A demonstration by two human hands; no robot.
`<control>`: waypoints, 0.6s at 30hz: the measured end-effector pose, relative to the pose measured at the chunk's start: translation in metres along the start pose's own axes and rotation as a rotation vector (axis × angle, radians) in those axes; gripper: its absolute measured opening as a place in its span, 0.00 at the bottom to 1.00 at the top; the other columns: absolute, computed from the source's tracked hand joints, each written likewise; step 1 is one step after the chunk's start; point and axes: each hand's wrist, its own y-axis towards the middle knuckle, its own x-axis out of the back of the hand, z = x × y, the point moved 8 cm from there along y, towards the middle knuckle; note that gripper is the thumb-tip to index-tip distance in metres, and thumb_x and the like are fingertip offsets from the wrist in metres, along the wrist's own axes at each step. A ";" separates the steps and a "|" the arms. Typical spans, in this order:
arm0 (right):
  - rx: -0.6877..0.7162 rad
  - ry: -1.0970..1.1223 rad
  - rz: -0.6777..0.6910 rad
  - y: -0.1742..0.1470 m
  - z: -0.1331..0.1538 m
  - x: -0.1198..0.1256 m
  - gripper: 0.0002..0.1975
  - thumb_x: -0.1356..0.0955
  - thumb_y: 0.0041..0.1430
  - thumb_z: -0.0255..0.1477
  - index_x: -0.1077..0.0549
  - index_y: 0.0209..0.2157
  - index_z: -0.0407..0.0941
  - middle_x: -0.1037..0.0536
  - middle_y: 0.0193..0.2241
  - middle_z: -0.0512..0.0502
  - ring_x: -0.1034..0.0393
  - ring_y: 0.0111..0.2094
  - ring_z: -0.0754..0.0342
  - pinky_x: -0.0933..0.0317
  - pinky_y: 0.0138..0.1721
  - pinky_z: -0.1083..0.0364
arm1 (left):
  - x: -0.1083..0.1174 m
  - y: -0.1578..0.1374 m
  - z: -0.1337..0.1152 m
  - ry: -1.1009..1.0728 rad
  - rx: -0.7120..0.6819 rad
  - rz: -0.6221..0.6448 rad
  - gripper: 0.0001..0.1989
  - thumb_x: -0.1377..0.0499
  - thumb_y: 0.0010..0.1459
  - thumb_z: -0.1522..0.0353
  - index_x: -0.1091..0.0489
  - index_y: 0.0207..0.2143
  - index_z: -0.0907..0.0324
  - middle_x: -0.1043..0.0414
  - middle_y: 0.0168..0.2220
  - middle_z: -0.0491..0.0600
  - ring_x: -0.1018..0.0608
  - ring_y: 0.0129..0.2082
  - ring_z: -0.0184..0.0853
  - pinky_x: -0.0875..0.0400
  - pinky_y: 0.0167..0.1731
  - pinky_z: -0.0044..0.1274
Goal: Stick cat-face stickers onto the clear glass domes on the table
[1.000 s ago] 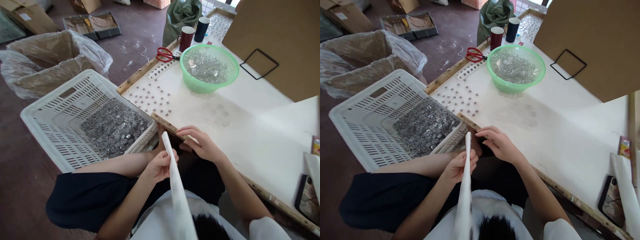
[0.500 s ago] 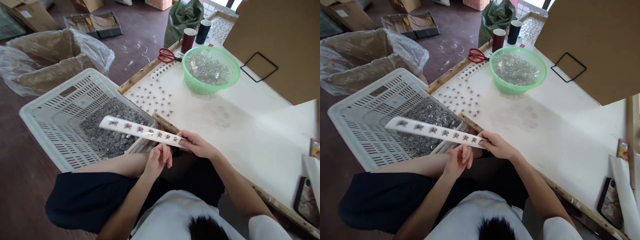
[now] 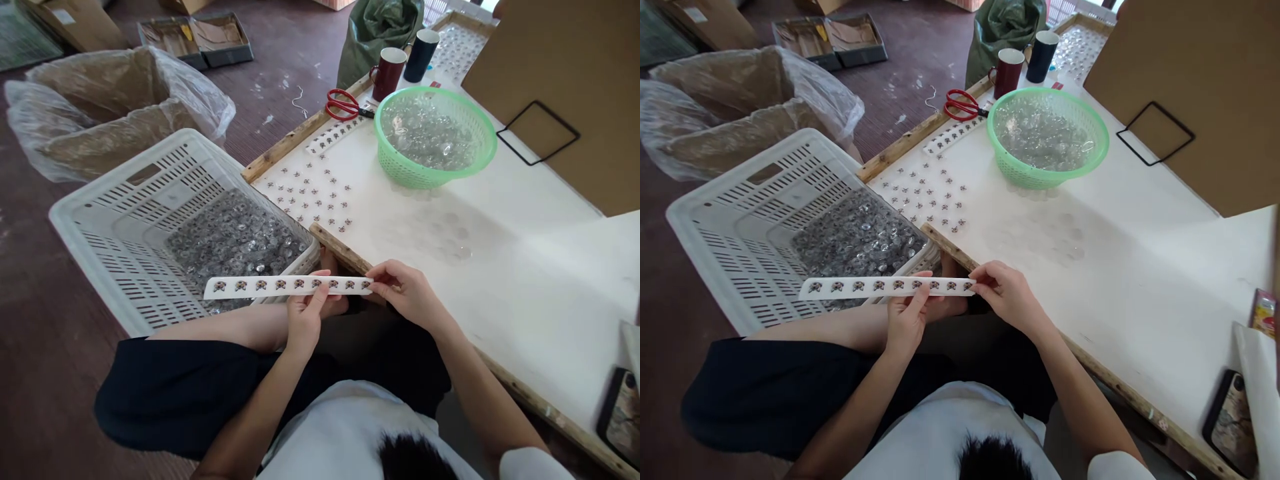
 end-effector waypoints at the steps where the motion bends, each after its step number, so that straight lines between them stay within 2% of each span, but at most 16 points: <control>1: 0.013 -0.047 -0.024 -0.001 0.002 0.002 0.05 0.34 0.61 0.31 0.27 0.39 0.49 0.24 0.35 0.47 0.28 0.34 0.52 0.33 0.35 0.53 | 0.000 0.001 0.001 -0.005 -0.003 -0.007 0.15 0.34 0.53 0.61 0.23 0.42 0.58 0.21 0.37 0.48 0.19 0.34 0.36 0.21 0.31 0.24; 6: 0.096 -0.190 -0.095 0.000 0.012 0.000 0.06 0.35 0.63 0.30 0.28 0.40 0.50 0.25 0.36 0.45 0.29 0.34 0.51 0.34 0.35 0.52 | 0.003 0.002 0.007 -0.011 -0.007 -0.028 0.15 0.34 0.54 0.62 0.23 0.43 0.57 0.20 0.37 0.47 0.18 0.34 0.35 0.20 0.32 0.23; 10: 0.092 -0.198 -0.116 0.001 0.009 -0.006 0.03 0.35 0.62 0.28 0.29 0.36 0.49 0.27 0.39 0.45 0.30 0.32 0.53 0.34 0.33 0.53 | 0.002 0.002 0.009 0.012 -0.009 -0.020 0.14 0.34 0.54 0.63 0.23 0.43 0.57 0.21 0.41 0.48 0.18 0.35 0.35 0.21 0.33 0.23; 13: 0.125 -0.187 -0.131 0.000 0.013 -0.004 0.04 0.36 0.62 0.28 0.30 0.33 0.49 0.28 0.41 0.44 0.30 0.36 0.52 0.34 0.35 0.52 | 0.001 0.003 0.012 0.005 0.007 -0.023 0.14 0.34 0.54 0.62 0.23 0.42 0.57 0.21 0.42 0.48 0.18 0.35 0.35 0.21 0.32 0.23; 15: 0.135 -0.129 -0.179 0.003 0.015 0.008 0.03 0.35 0.61 0.28 0.30 0.32 0.49 0.28 0.40 0.44 0.31 0.38 0.51 0.34 0.37 0.52 | 0.000 0.003 0.014 -0.012 0.031 -0.031 0.15 0.34 0.54 0.62 0.23 0.42 0.58 0.21 0.38 0.48 0.18 0.35 0.36 0.21 0.31 0.23; 18: 0.057 -0.020 -0.347 0.017 0.003 0.040 0.03 0.33 0.60 0.31 0.31 0.32 0.47 0.27 0.34 0.47 0.31 0.37 0.53 0.35 0.36 0.53 | -0.002 0.003 0.017 -0.056 0.066 -0.028 0.16 0.33 0.53 0.61 0.23 0.42 0.59 0.21 0.34 0.48 0.19 0.33 0.36 0.21 0.31 0.23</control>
